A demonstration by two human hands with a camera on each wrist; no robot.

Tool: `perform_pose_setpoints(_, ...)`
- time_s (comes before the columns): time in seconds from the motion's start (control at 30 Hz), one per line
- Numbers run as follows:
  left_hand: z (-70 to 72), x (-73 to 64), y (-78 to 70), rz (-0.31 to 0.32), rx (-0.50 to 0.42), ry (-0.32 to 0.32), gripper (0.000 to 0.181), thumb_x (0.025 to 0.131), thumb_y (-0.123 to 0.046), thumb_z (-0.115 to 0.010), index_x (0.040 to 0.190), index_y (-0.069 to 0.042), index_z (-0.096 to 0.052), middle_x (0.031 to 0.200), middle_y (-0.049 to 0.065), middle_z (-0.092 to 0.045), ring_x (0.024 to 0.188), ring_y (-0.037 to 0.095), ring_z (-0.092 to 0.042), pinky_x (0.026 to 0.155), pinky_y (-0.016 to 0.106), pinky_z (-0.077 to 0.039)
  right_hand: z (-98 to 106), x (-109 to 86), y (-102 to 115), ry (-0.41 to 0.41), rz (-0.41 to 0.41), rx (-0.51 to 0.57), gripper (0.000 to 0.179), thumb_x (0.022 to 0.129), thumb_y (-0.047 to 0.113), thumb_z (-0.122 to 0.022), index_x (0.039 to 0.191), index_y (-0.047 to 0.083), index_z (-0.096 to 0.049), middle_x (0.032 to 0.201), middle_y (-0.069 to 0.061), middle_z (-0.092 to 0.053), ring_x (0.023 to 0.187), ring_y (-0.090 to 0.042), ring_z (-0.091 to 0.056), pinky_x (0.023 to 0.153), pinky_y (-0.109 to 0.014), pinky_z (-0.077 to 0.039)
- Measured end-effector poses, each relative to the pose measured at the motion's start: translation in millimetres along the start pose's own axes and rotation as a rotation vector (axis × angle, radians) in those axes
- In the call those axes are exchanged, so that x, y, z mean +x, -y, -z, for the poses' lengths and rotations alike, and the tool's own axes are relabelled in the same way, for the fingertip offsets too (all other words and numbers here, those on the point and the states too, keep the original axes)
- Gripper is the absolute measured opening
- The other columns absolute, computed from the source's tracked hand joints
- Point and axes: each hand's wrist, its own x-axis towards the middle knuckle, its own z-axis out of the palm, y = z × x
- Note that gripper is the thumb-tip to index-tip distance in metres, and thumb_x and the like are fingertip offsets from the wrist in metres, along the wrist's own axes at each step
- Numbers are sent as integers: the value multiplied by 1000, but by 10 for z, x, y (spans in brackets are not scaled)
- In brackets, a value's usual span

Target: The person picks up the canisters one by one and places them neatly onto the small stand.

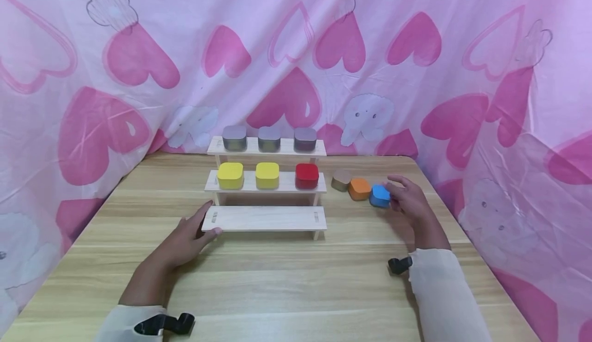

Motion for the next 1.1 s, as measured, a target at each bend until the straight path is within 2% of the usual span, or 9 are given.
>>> perform_pose_setpoints(0.17,13,-11,-15,1,4,-1,96,107,-64,-59,178,-22,-10,178,26,-30,165,57,-21,127,84,-1,68,44,-89,-54,-29,42,82,107,55,-65,171,13,-34,64,12,-38,59,-11,-39,56,-27,-38)
perform_pose_setpoints(0.3,15,-17,-13,-6,8,-5,96,107,-63,-59,177,-20,-10,178,27,-30,164,58,-22,127,84,-1,95,48,-133,-8,-49,28,85,107,57,-64,173,17,-30,64,12,-40,58,-11,-39,56,-28,-37)
perform_pose_setpoints(0.47,13,-28,-1,-10,18,-9,95,108,-62,-59,177,-18,-10,177,28,-30,164,58,-23,127,84,-4,103,90,-204,32,-79,48,86,107,51,-67,175,20,-25,63,12,-39,55,-11,-38,55,-28,-38)
perform_pose_setpoints(0.53,16,-29,-5,-4,19,-6,96,107,-63,-59,177,-19,-10,178,28,-29,164,58,-22,127,84,-4,104,92,-235,28,-101,25,90,105,53,-71,175,21,-25,64,12,-38,58,-12,-39,59,-27,-41)
perform_pose_setpoints(0.63,23,-21,-15,10,13,4,97,106,-66,-58,178,-22,-8,179,26,-27,165,58,-19,128,84,-1,101,73,-277,16,-136,-8,93,101,57,-74,175,25,-27,74,11,-41,70,-14,-45,72,-26,-49)
perform_pose_setpoints(0.73,31,-15,-15,15,13,6,97,106,-66,-58,178,-24,-8,179,26,-27,165,58,-19,127,84,-2,91,57,-318,22,-147,7,93,100,54,-77,174,26,-28,78,10,-42,74,-15,-47,79,-27,-51)
perform_pose_setpoints(0.93,25,-18,18,-13,31,-8,94,108,-61,-58,177,-19,-10,177,28,-32,163,58,-25,126,85,-8,91,55,-398,68,-150,11,87,102,49,-77,172,27,-31,67,8,-37,62,-16,-39,72,-30,-46)
perform_pose_setpoints(1.03,9,-17,21,-14,38,-8,95,108,-63,-58,177,-19,-9,177,27,-32,161,57,-28,125,85,-14,106,67,-443,76,-148,6,83,102,48,-76,171,28,-35,67,8,-37,61,-16,-38,71,-30,-46)
perform_pose_setpoints(1.1,2,-15,12,-10,34,-8,95,108,-63,-58,177,-20,-9,177,26,-32,161,57,-28,125,85,-14,113,83,-463,78,-138,3,81,102,47,-77,169,28,-38,67,8,-38,60,-15,-38,65,-29,-44)
